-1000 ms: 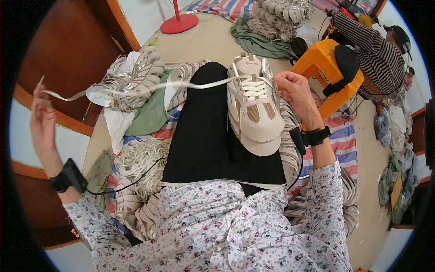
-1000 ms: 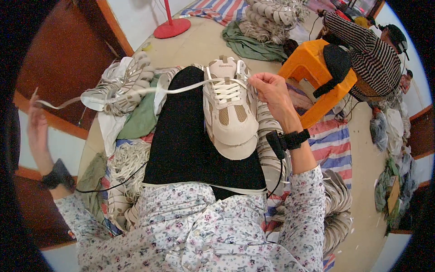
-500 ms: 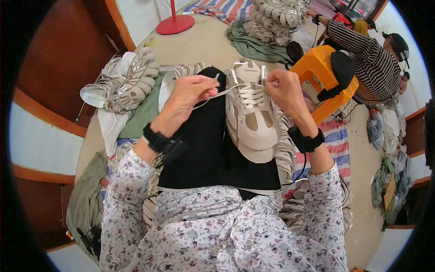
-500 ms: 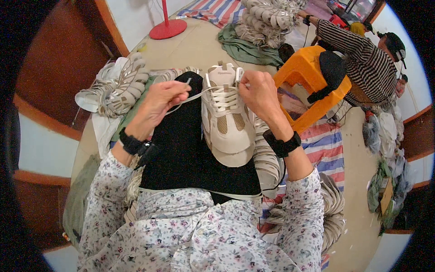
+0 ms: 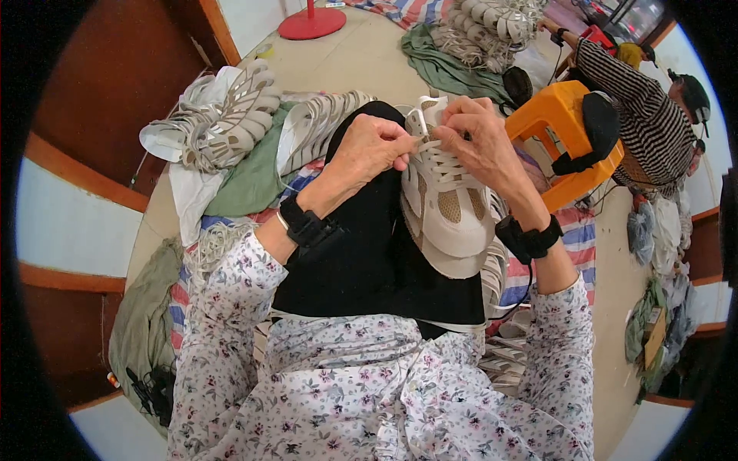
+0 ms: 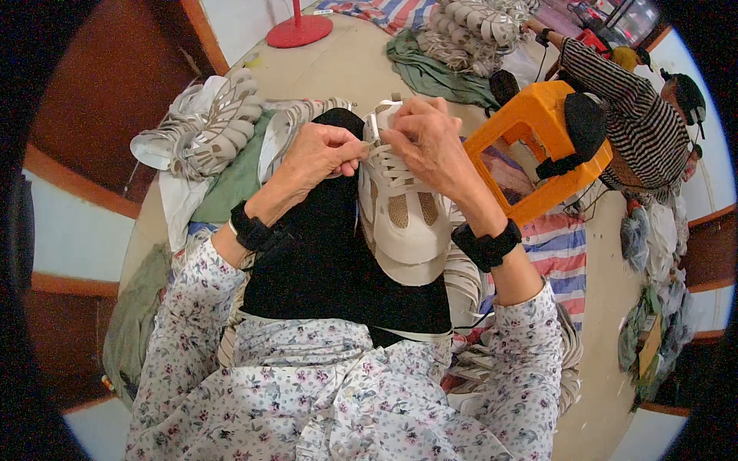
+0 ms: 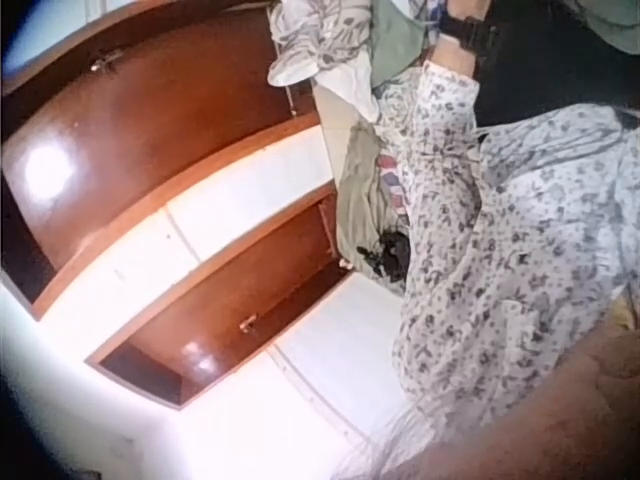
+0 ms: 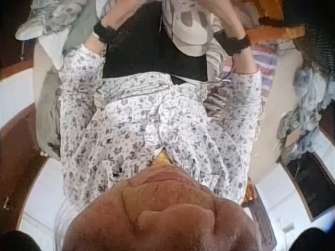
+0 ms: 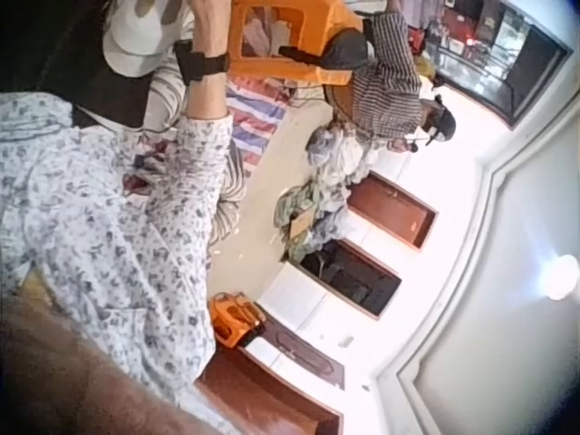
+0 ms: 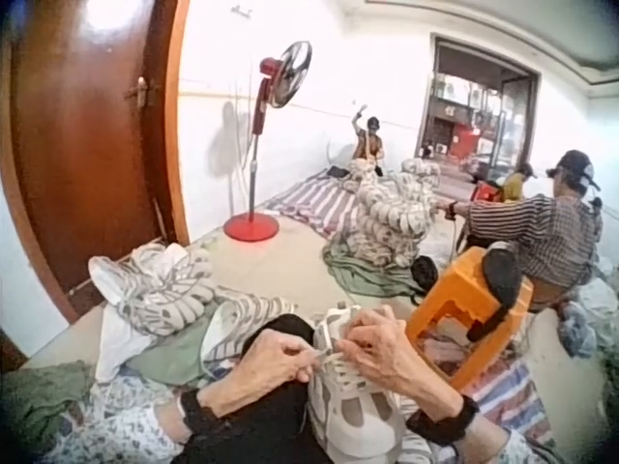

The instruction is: Thread laces through the eyelets of a sneaker to prepare it for finishing.

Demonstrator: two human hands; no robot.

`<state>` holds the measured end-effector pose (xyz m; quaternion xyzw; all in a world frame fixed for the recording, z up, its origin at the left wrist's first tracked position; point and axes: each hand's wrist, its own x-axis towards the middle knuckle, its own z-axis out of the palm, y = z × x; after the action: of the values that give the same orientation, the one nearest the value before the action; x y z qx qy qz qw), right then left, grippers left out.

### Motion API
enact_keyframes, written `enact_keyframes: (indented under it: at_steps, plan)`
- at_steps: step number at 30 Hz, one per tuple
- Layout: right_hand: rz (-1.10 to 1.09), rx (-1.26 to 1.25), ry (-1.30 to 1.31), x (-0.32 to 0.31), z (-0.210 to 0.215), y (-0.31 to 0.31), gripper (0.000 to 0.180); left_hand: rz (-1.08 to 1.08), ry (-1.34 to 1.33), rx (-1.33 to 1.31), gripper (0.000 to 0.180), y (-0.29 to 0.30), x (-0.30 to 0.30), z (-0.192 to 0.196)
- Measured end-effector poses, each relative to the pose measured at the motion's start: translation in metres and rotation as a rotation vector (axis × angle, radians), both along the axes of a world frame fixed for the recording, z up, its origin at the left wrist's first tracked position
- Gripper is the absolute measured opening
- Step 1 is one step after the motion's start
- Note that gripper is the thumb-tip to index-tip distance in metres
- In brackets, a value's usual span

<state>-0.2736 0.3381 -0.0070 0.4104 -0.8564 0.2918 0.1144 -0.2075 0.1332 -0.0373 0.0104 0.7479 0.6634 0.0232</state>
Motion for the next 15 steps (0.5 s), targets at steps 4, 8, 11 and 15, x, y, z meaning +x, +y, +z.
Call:
enact_keyframes:
  at_steps: [4, 8, 11, 15]
  plan:
    - [0.011, -0.014, -0.058, 0.000, 0.006, 0.000, 0.011, -0.040, -0.030, -0.004, 0.020, -0.002, -0.001, -0.002]
    - [0.058, 0.045, -0.030, -0.004, 0.009, -0.005, 0.008, -0.085, -0.071, 0.021, 0.018, -0.004, -0.006, -0.003]
    - [0.103, 0.047, -0.126, -0.012, 0.010, -0.008, 0.007, -0.096, -0.095, -0.036, 0.017, -0.006, -0.012, -0.002]
    - [0.128, 0.024, -0.376, -0.023, 0.009, -0.010, 0.014, -0.110, -0.089, -0.022, 0.017, -0.010, -0.017, 0.000]
